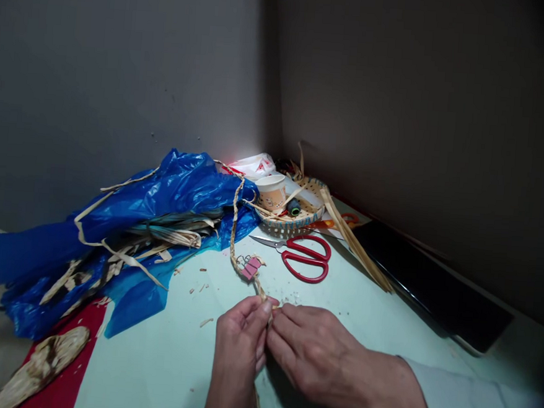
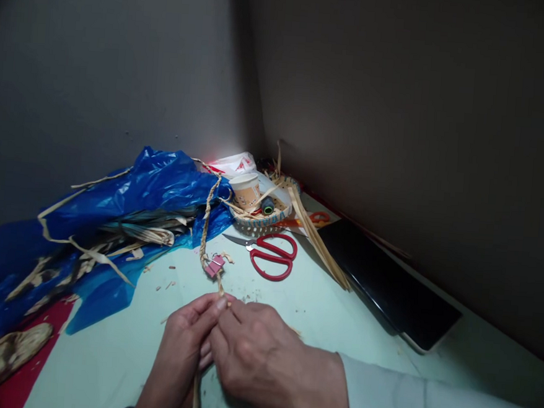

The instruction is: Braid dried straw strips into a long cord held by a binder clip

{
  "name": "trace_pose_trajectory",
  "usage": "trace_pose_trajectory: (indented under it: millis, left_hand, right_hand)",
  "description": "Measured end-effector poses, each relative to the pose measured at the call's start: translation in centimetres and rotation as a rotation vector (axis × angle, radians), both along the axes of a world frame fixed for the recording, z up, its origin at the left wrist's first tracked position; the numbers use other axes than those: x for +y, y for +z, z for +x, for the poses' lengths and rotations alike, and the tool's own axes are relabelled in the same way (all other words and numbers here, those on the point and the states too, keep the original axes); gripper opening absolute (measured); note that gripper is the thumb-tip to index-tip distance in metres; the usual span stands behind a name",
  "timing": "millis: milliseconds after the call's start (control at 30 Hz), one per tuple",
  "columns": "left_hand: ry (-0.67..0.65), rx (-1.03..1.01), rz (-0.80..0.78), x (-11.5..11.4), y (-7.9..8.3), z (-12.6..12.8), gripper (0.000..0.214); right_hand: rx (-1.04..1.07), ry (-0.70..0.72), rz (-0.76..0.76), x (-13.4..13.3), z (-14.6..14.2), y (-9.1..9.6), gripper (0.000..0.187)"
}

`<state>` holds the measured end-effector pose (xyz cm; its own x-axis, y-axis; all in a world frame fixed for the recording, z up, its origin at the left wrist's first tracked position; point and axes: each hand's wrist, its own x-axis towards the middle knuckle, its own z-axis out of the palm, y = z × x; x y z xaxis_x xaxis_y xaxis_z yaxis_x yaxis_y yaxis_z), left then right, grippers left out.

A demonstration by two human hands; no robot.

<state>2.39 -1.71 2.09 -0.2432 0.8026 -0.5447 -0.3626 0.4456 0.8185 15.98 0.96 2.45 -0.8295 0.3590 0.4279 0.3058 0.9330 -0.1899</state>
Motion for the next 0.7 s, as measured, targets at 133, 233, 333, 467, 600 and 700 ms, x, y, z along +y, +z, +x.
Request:
trace_pose_trajectory:
  millis: [133,233,333,467,600,700]
  left_hand:
    - [-0.034,-0.061,0.058,0.1,-0.3,-0.3,0.035]
    - [-0.039,-0.074,0.051,0.1,-0.3,-0.4,0.034]
    - [-0.06,-0.079,0.061,0.0,-0.5,-0.6,0.031]
    - [-0.087,-0.086,0.072,-0.1,-1.1,-0.7,0.034]
    - [-0.075,-0.095,0.147,-0.2,-1.5,-0.3,0.039]
    - [-0.048,-0.087,0.193,-0.4,-1.4,0.1,0.041]
  right_hand:
    - [0.013,-0.096,-0.46,1.7,1.0,2.1,0.019]
    - [0.081,-0.29,-0.638,3.0,1.2,2.4,0.027]
    - [0.035,-0.212,-0.815,3.5,0.6,1.2,0.029]
    - [0.036,-0.119,-0.918,3.3,-0.2,-0.4,0.029]
    - [0.028,-0.134,-0.964,3.5,-0.4,-0.5,0.024]
    - [0.03,-0.104,-0.985,4.0,-0.2,0.0,0.022]
